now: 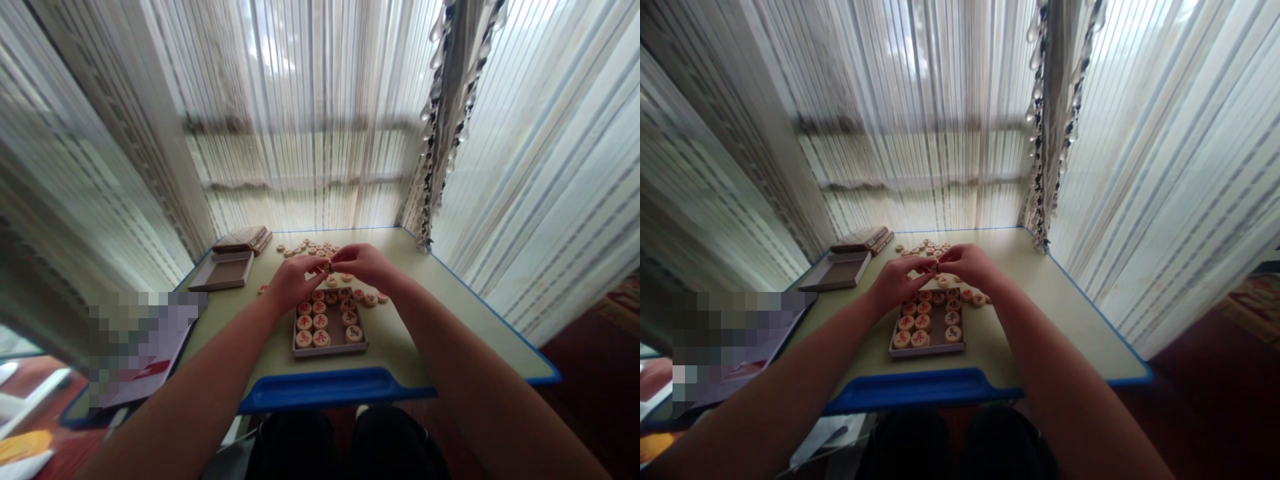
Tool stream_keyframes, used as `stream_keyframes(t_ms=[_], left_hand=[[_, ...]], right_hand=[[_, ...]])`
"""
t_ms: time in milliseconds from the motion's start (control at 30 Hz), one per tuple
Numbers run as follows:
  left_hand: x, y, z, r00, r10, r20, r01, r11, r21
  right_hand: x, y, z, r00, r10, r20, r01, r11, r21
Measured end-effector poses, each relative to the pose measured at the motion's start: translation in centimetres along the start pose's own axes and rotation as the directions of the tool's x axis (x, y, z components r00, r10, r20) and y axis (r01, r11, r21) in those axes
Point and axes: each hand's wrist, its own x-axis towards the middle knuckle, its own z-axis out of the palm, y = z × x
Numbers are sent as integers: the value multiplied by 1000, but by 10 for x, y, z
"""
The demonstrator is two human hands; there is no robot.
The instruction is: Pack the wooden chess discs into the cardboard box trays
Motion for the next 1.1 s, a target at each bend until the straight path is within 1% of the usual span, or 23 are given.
stream_keyframes(t_ms=[133,200,267,333,433,533,600,667,767,867,967,1100], left_hand=[[0,0,-1,1000,-19,-1,19,1000,-23],[1,-1,-1,999,-34,13,35,999,-32],[1,-1,-2,999,-43,28,44,998,-47],[1,0,-2,998,-53,47,56,995,-77],[1,3,-4,994,-78,73,87,988,-128],[1,6,-6,989,-120,91,132,980,-148],[1,6,-7,985,-148,88,159,979,-131],[1,5,-8,982,-163,92,172,981,-91],[0,3,-8,977,-161,141,166,986,-20],[-1,3,-7,972,-151,181,150,989,16],[-1,5,-5,974,-150,170,146,989,38],[-1,4,-5,976,-165,140,155,985,79]], right_hand=[[-3,-4,-2,1000,-22,22,23,999,-45],[-4,-5,-3,995,-84,47,90,985,-146],[-4,-5,-3,980,-188,72,201,937,-286],[-4,-4,-4,955,-280,96,294,866,-405],[-5,-5,-6,932,-339,130,357,787,-504],[-6,-7,-8,938,-313,150,342,765,-546],[-8,-7,-10,949,-264,174,316,767,-559],[-9,-7,-10,951,-212,224,304,762,-572],[-8,-4,-7,936,-157,316,323,742,-587],[-7,-2,-4,912,-162,378,373,709,-598],[-8,-3,-3,901,-171,399,398,692,-602],[-10,-6,-1,913,-158,376,378,676,-633]])
